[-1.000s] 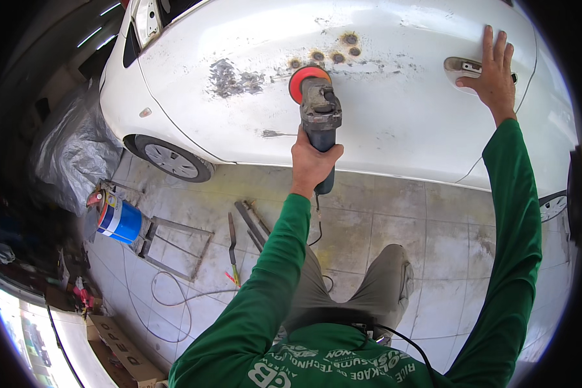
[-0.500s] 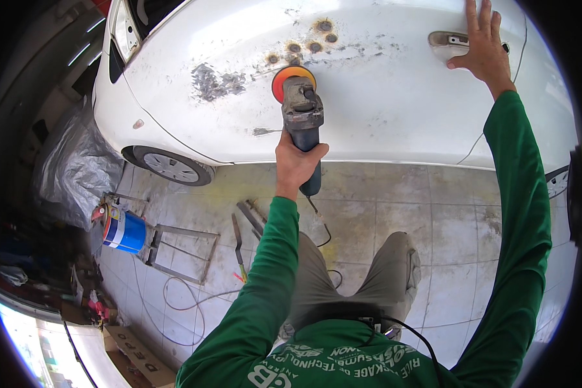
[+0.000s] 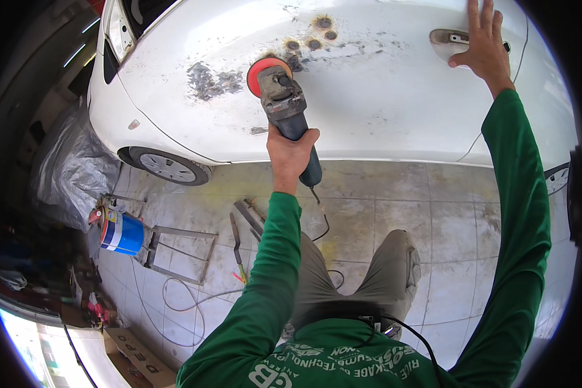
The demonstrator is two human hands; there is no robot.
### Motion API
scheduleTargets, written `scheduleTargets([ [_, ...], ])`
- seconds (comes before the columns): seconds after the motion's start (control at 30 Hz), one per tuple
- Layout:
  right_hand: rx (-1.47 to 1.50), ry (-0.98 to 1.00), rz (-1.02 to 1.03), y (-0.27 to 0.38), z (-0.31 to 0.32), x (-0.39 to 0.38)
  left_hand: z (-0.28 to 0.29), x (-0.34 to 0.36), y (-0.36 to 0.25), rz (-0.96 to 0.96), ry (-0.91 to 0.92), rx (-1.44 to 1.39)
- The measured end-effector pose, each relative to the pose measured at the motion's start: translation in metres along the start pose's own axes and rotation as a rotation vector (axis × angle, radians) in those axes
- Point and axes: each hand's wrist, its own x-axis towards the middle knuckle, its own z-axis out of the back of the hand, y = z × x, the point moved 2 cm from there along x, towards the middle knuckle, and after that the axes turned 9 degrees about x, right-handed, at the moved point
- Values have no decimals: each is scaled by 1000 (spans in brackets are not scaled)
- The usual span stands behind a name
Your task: The person walks into a garage and uses an angle grinder to sand the side panel of a white car. The person moves along the door, grinding away rust spots and paint while holding the car with the other hand.
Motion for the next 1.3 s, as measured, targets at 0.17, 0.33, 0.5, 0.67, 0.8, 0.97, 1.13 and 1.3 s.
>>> scheduleTargets([
  [0.17,-61,-177,117,-12,-14,-4,-8,0,-21,-53,92,56],
  [0.33,-38,20,-17,-6,-7,2,-6,-3,-10,9,20,-16],
  [0.5,-9,-78,43,-5,-6,-4,3,3,-20,-49,58,16],
  [0.67,41,5,-23,4,4,-2,22,11,-8,-7,-118,-88],
  [0.8,-20,-14,-5,-5,-5,2,25,14,-18,0,-31,-136],
  [0.97,-66,56,-59,1,5,-1,16,13,-24,-34,9,-76],
  [1.13,-78,-50,-17,-1,-5,-1,28,13,-24,-26,48,-83],
  [1.3,-4,-69,34,8,-2,-7,36,15,-26,-14,31,-89],
])
